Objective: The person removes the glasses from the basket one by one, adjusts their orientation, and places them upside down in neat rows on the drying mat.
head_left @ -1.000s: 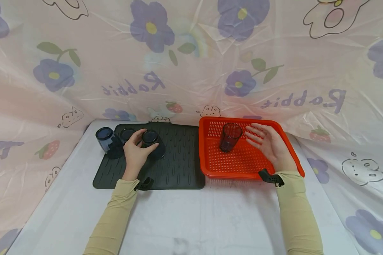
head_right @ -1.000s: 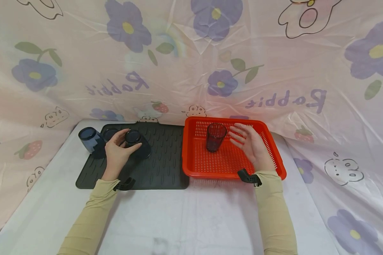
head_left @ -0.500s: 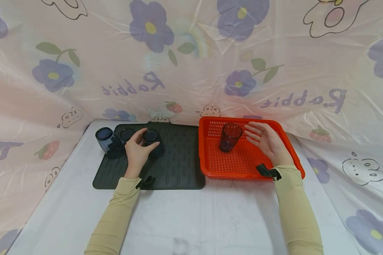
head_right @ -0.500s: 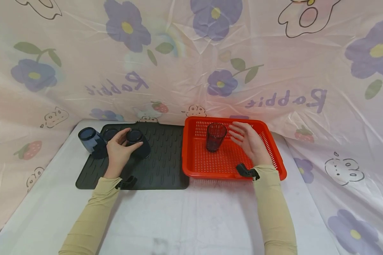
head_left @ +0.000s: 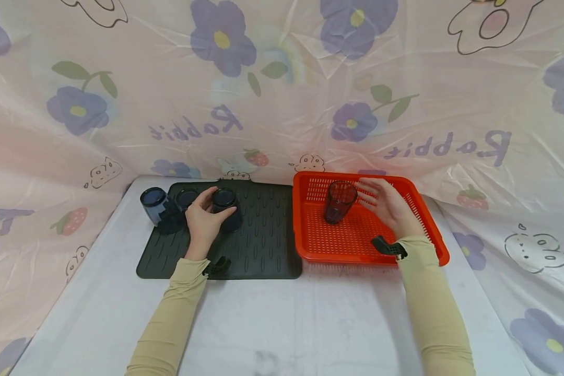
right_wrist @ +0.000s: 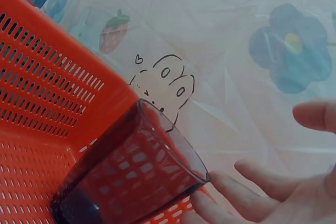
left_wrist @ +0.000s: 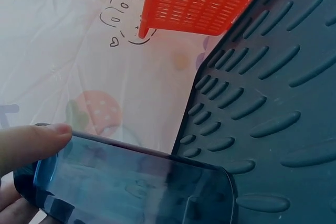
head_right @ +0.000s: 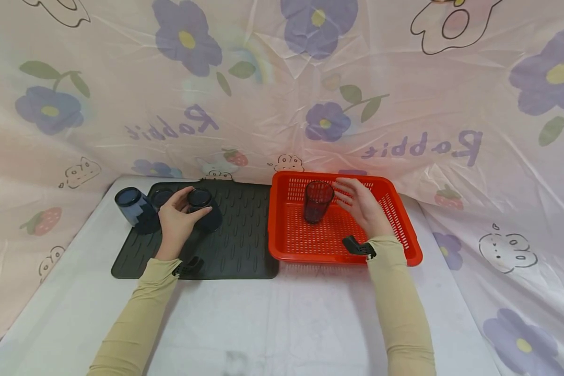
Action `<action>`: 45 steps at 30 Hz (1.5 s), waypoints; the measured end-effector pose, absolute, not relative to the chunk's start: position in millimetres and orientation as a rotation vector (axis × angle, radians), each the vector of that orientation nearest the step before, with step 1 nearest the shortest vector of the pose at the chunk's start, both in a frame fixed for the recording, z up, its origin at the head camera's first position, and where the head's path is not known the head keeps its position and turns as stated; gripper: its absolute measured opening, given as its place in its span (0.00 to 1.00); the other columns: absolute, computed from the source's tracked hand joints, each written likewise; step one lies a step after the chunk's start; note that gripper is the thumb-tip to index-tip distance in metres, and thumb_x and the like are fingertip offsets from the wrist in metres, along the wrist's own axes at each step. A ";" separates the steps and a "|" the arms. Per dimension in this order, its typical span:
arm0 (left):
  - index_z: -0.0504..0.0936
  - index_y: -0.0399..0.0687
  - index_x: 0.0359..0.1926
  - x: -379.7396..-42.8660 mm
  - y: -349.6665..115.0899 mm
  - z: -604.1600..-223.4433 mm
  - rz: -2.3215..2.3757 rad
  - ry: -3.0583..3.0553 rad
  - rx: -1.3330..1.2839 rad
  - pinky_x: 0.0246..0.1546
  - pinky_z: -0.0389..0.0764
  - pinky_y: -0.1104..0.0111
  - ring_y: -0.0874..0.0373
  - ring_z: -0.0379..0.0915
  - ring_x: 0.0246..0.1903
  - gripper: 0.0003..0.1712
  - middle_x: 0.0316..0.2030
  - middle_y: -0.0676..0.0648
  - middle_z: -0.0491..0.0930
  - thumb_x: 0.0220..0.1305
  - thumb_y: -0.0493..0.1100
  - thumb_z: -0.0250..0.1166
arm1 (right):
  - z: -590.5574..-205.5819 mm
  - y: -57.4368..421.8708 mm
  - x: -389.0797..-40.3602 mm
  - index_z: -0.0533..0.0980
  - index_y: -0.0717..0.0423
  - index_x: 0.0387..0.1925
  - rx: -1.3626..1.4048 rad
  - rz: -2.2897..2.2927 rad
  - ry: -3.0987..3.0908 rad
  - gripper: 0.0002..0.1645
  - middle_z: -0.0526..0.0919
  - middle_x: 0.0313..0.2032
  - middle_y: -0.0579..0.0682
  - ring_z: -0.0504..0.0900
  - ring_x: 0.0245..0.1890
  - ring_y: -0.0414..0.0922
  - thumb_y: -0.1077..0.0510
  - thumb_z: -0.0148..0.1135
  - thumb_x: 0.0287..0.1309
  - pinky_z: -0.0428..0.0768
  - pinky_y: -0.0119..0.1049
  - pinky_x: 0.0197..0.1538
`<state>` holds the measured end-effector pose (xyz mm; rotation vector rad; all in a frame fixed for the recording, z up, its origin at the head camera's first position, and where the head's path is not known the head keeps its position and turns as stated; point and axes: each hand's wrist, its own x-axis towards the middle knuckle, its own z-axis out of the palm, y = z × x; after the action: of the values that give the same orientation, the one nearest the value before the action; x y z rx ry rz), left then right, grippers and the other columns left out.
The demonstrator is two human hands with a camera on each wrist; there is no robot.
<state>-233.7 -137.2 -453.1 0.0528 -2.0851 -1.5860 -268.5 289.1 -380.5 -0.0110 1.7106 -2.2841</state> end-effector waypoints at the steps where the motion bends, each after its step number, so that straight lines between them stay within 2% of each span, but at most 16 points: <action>1: 0.78 0.44 0.58 -233.9 -137.3 -453.3 -1.585 -2.086 0.052 0.56 0.74 0.63 0.51 0.74 0.54 0.37 0.54 0.42 0.77 0.42 0.34 0.79 | -381.1 288.5 -269.4 0.68 0.54 0.61 -0.009 -2.282 1.711 0.22 0.48 0.72 0.62 0.49 0.70 0.59 0.47 0.45 0.73 0.47 0.49 0.72; 3: 0.78 0.44 0.58 -234.0 -137.1 -453.9 -1.588 -2.087 0.052 0.56 0.74 0.63 0.52 0.74 0.54 0.37 0.54 0.43 0.77 0.42 0.35 0.79 | -381.8 287.3 -270.7 0.68 0.54 0.60 -0.002 -2.273 1.723 0.22 0.48 0.72 0.62 0.49 0.70 0.58 0.47 0.45 0.73 0.47 0.48 0.72; 8: 0.76 0.45 0.59 -233.8 -135.2 -455.1 -1.589 -2.096 0.047 0.58 0.72 0.62 0.52 0.72 0.56 0.38 0.56 0.44 0.76 0.44 0.36 0.79 | -383.5 286.4 -274.2 0.64 0.58 0.67 -0.009 -2.255 1.743 0.28 0.47 0.72 0.61 0.48 0.70 0.58 0.48 0.42 0.74 0.46 0.48 0.72; 12: 0.76 0.44 0.59 -233.4 -132.7 -455.0 -1.610 -2.083 0.046 0.58 0.72 0.62 0.52 0.72 0.56 0.38 0.56 0.44 0.75 0.44 0.35 0.78 | -384.9 284.5 -276.2 0.71 0.53 0.60 -0.004 -2.248 1.752 0.22 0.48 0.72 0.60 0.50 0.68 0.56 0.48 0.42 0.74 0.48 0.47 0.71; 15: 0.76 0.43 0.59 -232.9 -132.2 -455.2 -1.634 -2.067 0.039 0.59 0.70 0.60 0.49 0.71 0.57 0.37 0.57 0.41 0.75 0.45 0.34 0.78 | -386.5 282.9 -277.8 0.75 0.49 0.53 0.000 -2.241 1.772 0.18 0.52 0.71 0.59 0.56 0.64 0.53 0.48 0.44 0.73 0.55 0.44 0.67; 20: 0.74 0.35 0.60 -221.5 -130.4 -441.1 -1.683 -2.048 -0.007 0.60 0.68 0.52 0.41 0.69 0.58 0.34 0.57 0.33 0.72 0.49 0.31 0.74 | -388.3 281.4 -279.3 0.77 0.49 0.52 -0.017 -2.236 1.794 0.17 0.59 0.66 0.56 0.63 0.55 0.51 0.49 0.45 0.73 0.62 0.40 0.58; 23: 0.73 0.34 0.60 -212.5 -129.3 -428.7 -1.689 -2.064 -0.021 0.60 0.68 0.51 0.40 0.69 0.58 0.33 0.57 0.33 0.72 0.52 0.31 0.73 | -389.1 280.7 -280.1 0.78 0.46 0.50 -0.017 -2.222 1.818 0.16 0.62 0.64 0.54 0.65 0.51 0.49 0.49 0.45 0.73 0.64 0.39 0.56; 25: 0.73 0.33 0.60 -211.5 -130.4 -427.6 -1.691 -2.071 -0.031 0.60 0.67 0.51 0.40 0.68 0.59 0.32 0.57 0.32 0.72 0.53 0.32 0.72 | -389.7 279.7 -280.6 0.75 0.48 0.55 -0.018 -2.205 1.835 0.18 0.62 0.64 0.52 0.65 0.50 0.47 0.49 0.44 0.74 0.64 0.39 0.56; 28: 0.73 0.35 0.61 -215.6 -133.9 -433.3 -1.696 -2.085 -0.018 0.61 0.67 0.53 0.43 0.68 0.59 0.32 0.57 0.34 0.73 0.54 0.35 0.72 | -390.8 277.7 -281.6 0.68 0.54 0.64 -0.008 -2.188 1.852 0.24 0.62 0.64 0.51 0.65 0.50 0.47 0.48 0.43 0.74 0.63 0.39 0.56; 30: 0.73 0.38 0.61 -220.2 -136.7 -440.0 -1.693 -2.101 0.004 0.61 0.68 0.56 0.46 0.68 0.60 0.32 0.57 0.36 0.73 0.55 0.37 0.72 | -391.6 276.4 -282.3 0.65 0.55 0.66 -0.003 -2.179 1.855 0.26 0.61 0.64 0.52 0.65 0.51 0.46 0.48 0.42 0.74 0.62 0.39 0.57; 35: 0.75 0.45 0.61 -225.8 -140.8 -450.2 -1.676 -2.127 0.053 0.61 0.69 0.60 0.52 0.69 0.59 0.31 0.57 0.41 0.75 0.57 0.43 0.72 | -394.0 273.6 -284.6 0.65 0.54 0.65 -0.005 -2.147 1.879 0.25 0.61 0.65 0.52 0.65 0.54 0.47 0.48 0.42 0.74 0.59 0.40 0.59; 40: 0.75 0.44 0.61 -224.6 -141.3 -450.0 -1.698 -2.100 0.052 0.60 0.69 0.60 0.52 0.70 0.59 0.29 0.57 0.41 0.75 0.58 0.44 0.71 | -396.4 271.9 -285.8 0.57 0.60 0.69 -0.036 -2.103 1.916 0.32 0.62 0.64 0.49 0.62 0.58 0.47 0.47 0.43 0.74 0.56 0.43 0.62; 45: 0.76 0.45 0.61 -223.1 -141.6 -449.7 -1.699 -2.113 0.070 0.60 0.70 0.61 0.53 0.70 0.59 0.29 0.57 0.42 0.75 0.58 0.43 0.71 | -399.4 271.2 -285.9 0.61 0.58 0.66 -0.062 -2.066 1.953 0.28 0.60 0.65 0.50 0.58 0.63 0.50 0.47 0.45 0.73 0.50 0.48 0.68</action>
<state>-223.1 -141.6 -449.7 0.0697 -2.1127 -1.6989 -285.9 271.2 -399.4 -0.0615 1.9531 -2.0659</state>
